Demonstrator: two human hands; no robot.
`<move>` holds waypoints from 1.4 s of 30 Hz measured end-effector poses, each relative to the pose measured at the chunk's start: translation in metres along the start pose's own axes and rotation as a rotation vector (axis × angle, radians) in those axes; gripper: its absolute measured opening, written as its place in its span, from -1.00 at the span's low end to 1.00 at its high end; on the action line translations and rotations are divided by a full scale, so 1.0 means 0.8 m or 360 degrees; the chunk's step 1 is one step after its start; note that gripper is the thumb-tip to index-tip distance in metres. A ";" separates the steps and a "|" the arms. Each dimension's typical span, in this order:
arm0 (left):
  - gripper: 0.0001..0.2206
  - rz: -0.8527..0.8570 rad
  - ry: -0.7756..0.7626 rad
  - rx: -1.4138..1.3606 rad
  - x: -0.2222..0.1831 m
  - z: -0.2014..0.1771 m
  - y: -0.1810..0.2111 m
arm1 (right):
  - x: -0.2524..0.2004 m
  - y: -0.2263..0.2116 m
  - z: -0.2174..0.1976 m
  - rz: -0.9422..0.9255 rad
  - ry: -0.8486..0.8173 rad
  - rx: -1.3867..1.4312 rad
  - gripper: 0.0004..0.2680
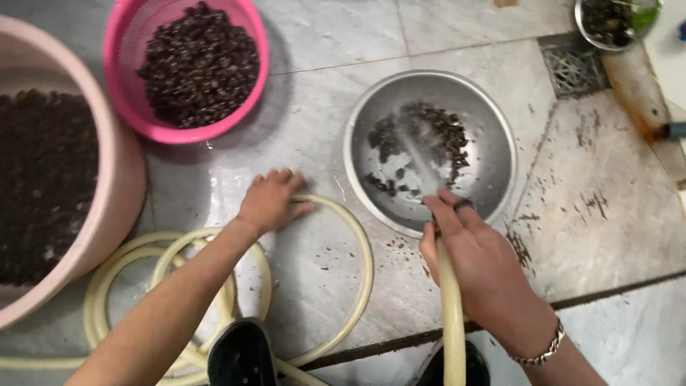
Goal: Washing small snails in a colander using a pressurized water hose and manual scrubbing.
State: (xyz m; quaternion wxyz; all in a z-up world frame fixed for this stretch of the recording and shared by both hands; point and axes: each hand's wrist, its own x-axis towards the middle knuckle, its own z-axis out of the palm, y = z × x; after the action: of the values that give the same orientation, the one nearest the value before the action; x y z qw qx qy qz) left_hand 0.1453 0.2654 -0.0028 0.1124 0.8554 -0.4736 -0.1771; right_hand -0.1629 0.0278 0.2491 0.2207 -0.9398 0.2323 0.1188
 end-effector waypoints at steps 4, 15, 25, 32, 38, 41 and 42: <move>-0.68 0.0054 0.0022 0.0340 -0.051 0.030 -0.056 | 0.039 -0.097 0.006 -0.0402 -0.0108 -0.0070 -0.50; -0.78 -0.0486 -0.0011 0.0318 -0.244 -0.049 -0.204 | -0.053 -0.304 0.301 -0.1719 -0.0027 -0.0782 -0.56; -0.37 -0.0534 -0.0314 -0.0007 -0.306 -0.079 -0.203 | -0.082 -0.321 0.382 -0.1828 -0.0547 -0.0950 -0.56; -0.45 -0.0332 -0.0105 0.0733 -0.280 -0.022 -0.223 | -0.075 -0.336 0.354 -0.1946 -0.0974 -0.1192 -0.59; -0.55 0.0274 -0.0459 0.2414 -0.321 -0.097 -0.176 | -0.051 -0.326 0.358 -0.1584 -0.1583 -0.1484 -0.59; -0.58 0.0327 -0.0545 0.2476 -0.330 -0.097 -0.179 | -0.031 -0.329 0.318 -0.1651 -0.1750 -0.1766 -0.60; -0.81 0.0012 -0.0153 0.1718 -0.336 -0.080 -0.195 | -0.027 -0.331 0.305 -0.1693 -0.1805 -0.1828 -0.61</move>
State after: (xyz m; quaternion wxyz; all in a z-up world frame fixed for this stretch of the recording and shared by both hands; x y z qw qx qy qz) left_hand 0.1602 0.5776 0.0523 -0.3643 0.7807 -0.5050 0.0528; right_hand -0.0817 0.3612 0.1384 -0.1681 -0.6898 -0.4582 0.5348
